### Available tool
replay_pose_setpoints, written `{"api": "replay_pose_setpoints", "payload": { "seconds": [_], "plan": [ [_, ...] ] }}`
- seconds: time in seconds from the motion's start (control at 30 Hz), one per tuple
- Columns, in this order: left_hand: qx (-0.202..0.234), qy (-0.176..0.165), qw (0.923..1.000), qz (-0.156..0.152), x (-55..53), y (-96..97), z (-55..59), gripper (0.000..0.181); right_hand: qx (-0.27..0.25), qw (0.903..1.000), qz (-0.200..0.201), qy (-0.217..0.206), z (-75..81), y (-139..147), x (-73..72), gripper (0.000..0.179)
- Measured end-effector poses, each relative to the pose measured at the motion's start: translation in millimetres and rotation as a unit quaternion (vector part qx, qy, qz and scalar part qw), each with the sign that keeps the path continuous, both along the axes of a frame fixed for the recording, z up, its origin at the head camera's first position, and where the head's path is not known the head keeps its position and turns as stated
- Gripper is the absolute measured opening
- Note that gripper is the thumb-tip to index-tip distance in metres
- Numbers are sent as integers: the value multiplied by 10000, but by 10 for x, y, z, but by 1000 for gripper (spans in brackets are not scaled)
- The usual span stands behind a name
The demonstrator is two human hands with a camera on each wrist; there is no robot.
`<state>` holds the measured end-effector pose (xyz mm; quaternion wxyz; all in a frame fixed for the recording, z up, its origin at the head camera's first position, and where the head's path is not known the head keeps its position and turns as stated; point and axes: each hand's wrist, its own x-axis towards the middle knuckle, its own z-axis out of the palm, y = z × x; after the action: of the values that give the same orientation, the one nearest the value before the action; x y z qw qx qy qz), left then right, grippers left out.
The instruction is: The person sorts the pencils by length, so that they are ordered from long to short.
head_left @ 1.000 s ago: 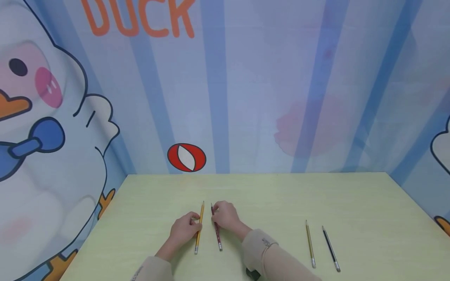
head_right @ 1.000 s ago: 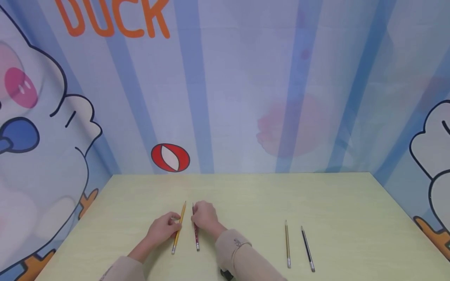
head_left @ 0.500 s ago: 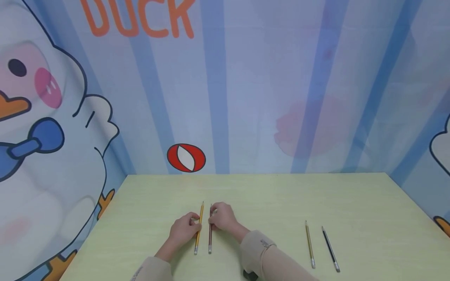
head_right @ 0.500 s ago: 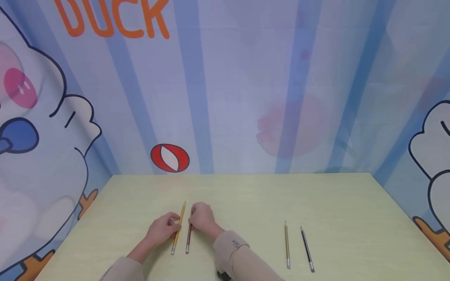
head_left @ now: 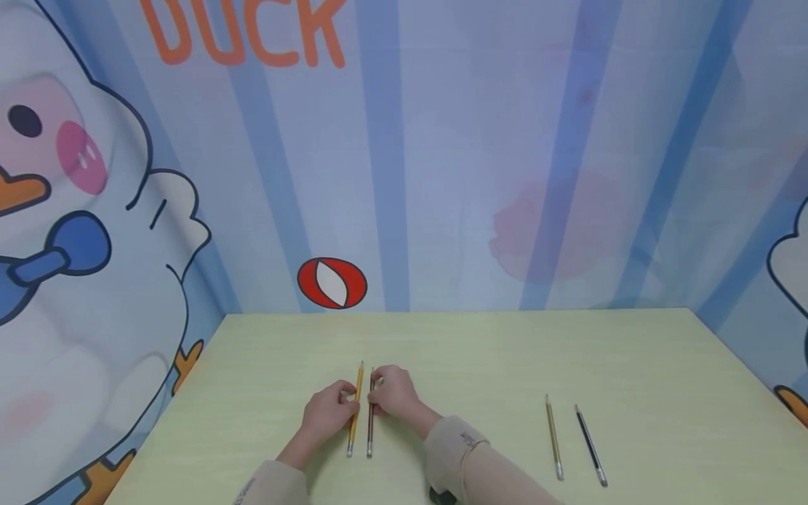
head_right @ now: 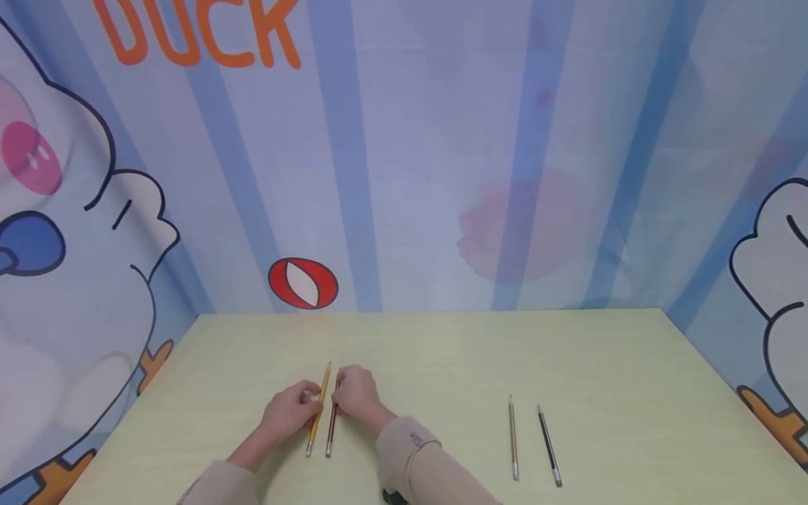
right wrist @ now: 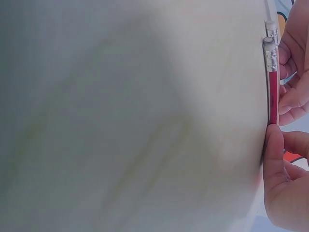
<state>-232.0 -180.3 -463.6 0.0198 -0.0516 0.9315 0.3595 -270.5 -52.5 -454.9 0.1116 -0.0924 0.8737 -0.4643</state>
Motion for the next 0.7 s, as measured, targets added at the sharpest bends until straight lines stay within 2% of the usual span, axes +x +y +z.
{"api": "replay_pose_setpoints", "payload": {
  "seconds": [0.37,0.7],
  "plan": [
    [-354,-119,9990,226,-2,59,35,28,84,9998,-106,-127,-14,-42,-6,31],
    [-382,51,9992,139,30,61,37,27,-124,9999,36,-39,-12,-5,1,33]
  ]
}}
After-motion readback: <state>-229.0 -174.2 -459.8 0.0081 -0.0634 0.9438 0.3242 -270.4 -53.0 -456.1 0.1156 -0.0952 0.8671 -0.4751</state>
